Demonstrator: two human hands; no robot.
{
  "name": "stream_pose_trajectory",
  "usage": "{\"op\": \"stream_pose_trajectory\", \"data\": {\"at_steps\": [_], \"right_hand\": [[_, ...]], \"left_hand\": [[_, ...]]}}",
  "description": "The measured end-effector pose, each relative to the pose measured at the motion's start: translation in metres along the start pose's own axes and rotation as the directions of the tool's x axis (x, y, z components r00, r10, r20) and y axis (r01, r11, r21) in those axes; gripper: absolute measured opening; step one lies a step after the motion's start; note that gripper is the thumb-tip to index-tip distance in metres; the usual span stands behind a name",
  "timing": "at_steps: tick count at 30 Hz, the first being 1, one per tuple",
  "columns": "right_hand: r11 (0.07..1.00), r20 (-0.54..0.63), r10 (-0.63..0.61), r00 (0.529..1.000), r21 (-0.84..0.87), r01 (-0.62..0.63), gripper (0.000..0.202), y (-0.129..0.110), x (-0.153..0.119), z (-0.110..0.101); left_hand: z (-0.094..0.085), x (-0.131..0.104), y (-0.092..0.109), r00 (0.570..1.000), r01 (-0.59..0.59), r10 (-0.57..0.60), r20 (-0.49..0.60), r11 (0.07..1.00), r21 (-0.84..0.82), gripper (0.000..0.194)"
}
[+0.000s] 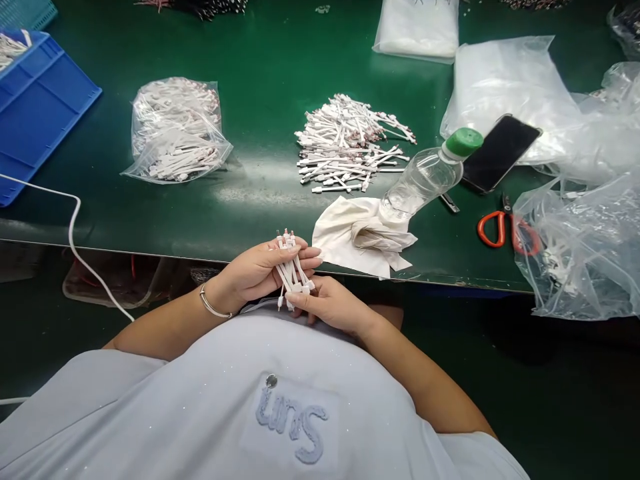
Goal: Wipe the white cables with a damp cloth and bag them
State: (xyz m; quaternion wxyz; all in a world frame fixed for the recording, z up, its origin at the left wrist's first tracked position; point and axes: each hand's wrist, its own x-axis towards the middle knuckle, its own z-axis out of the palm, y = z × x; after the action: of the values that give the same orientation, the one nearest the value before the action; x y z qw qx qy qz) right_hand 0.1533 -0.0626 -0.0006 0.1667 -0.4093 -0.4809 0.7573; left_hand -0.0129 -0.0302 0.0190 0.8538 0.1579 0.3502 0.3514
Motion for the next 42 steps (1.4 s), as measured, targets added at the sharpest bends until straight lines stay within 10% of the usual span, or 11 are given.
{"op": "stream_pose_trajectory", "data": {"at_steps": [7,21,27,34,42], "right_hand": [[0.996,-0.274,-0.091,0.957,-0.011,0.092,0.031,0.015,-0.007,-0.001],[0.981,-0.381,-0.094,0.92,0.125,0.151,0.04,0.018,-0.011,0.001],[0.993,-0.206,-0.109,0.972,0.031,0.118,0.031,0.018,-0.009,0.003],[0.981,-0.403,-0.152,0.903,0.046,0.186,0.034,0.017,-0.009,0.0],[0.999,-0.243,-0.032,0.97,-0.037,0.024,0.039,0.007,-0.015,-0.002]], "left_hand": [[-0.005,-0.003,0.0,0.996,-0.025,0.021,-0.084,0.999,-0.047,0.008],[-0.008,-0.006,-0.004,0.996,-0.016,0.008,-0.092,0.996,-0.089,0.013],[-0.009,-0.003,-0.006,0.997,-0.068,0.07,0.013,0.991,-0.114,0.018],[-0.01,0.002,-0.008,0.993,-0.084,0.091,0.07,0.992,-0.099,0.018],[-0.007,0.005,-0.002,0.987,-0.118,0.131,0.093,0.984,-0.13,0.021]]}}
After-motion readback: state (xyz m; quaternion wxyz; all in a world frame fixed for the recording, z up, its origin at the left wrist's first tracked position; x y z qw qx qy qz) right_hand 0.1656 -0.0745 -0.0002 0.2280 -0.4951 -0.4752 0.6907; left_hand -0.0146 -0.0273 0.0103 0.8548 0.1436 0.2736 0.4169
